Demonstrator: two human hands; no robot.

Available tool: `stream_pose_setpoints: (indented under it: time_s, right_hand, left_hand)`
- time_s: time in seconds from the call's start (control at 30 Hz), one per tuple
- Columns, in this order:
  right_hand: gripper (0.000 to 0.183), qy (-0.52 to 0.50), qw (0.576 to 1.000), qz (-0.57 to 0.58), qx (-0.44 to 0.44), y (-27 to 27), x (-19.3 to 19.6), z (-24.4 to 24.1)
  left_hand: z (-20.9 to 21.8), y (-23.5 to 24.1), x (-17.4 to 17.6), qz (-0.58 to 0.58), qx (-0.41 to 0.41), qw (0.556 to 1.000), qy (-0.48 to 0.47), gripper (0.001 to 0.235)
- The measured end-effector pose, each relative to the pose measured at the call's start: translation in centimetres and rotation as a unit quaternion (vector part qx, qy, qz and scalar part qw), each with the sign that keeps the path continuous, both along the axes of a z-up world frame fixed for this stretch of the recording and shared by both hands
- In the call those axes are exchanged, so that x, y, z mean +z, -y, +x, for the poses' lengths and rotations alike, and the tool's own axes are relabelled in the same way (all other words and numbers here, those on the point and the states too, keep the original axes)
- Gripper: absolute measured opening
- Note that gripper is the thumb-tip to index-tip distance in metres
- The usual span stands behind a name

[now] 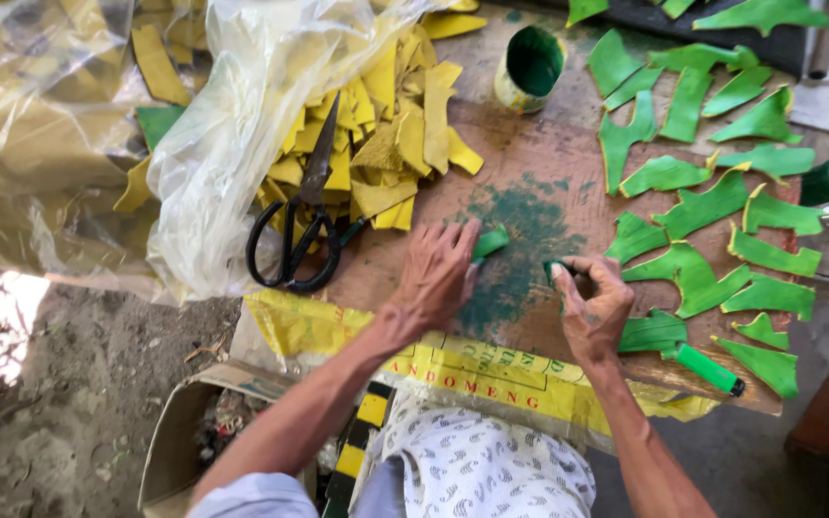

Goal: The person paints yellow foam cutouts green using a small brush. They repeatedly dip the brush into a container of green paint and apply it to the edges and surfaces of the foam pieces, placing the finished items on a mat to the right.

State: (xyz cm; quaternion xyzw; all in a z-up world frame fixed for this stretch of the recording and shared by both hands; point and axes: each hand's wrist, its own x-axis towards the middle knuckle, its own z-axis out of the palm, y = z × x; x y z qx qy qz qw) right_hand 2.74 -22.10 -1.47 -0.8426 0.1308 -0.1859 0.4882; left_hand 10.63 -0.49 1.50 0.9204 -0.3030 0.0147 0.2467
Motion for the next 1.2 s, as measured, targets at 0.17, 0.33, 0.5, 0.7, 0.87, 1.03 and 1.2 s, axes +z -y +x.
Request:
stream_pose_setpoints:
  time_s: [0.17, 0.33, 0.5, 0.7, 0.87, 1.03, 1.2]
  right_hand:
    - [0.012, 0.068, 0.994, -0.066, 0.061, -1.2, 0.5, 1.2]
    - [0.014, 0.071, 0.98, -0.133, 0.132, -3.7, 1.7, 2.3]
    - [0.012, 0.088, 0.955, -0.204, 0.195, -4.9, 0.7, 4.4]
    - [0.01, 0.078, 0.955, -0.214, 0.191, -3.1, 0.3, 5.8]
    - [0.012, 0.077, 0.96, -0.232, 0.135, -2.6, -0.4, 7.6]
    - [0.007, 0.104, 0.942, -0.241, 0.211, -3.5, -0.6, 6.5]
    - [0.008, 0.103, 0.961, -0.18, 0.182, -3.2, -0.5, 7.5]
  left_hand:
    - [-5.5, 2.2, -0.1, -0.11, 0.166, 0.98, -0.005, 0.073]
    - [-6.6, 2.5, -1.3, -0.146, 0.234, 0.961, -0.008, 0.068]
    - [-7.0, 2.0, -1.7, -0.167, 0.21, 0.963, 0.007, 0.071]
    - [-6.9, 2.0, -1.9, -0.181, 0.227, 0.957, 0.002, 0.068]
    - [-7.5, 2.0, -2.0, -0.178, 0.232, 0.956, -0.008, 0.067]
    - [-7.0, 2.0, -1.9, -0.178, 0.229, 0.957, -0.002, 0.067]
    - [-6.5, 1.9, -1.8, -0.177, 0.227, 0.958, -0.006, 0.066]
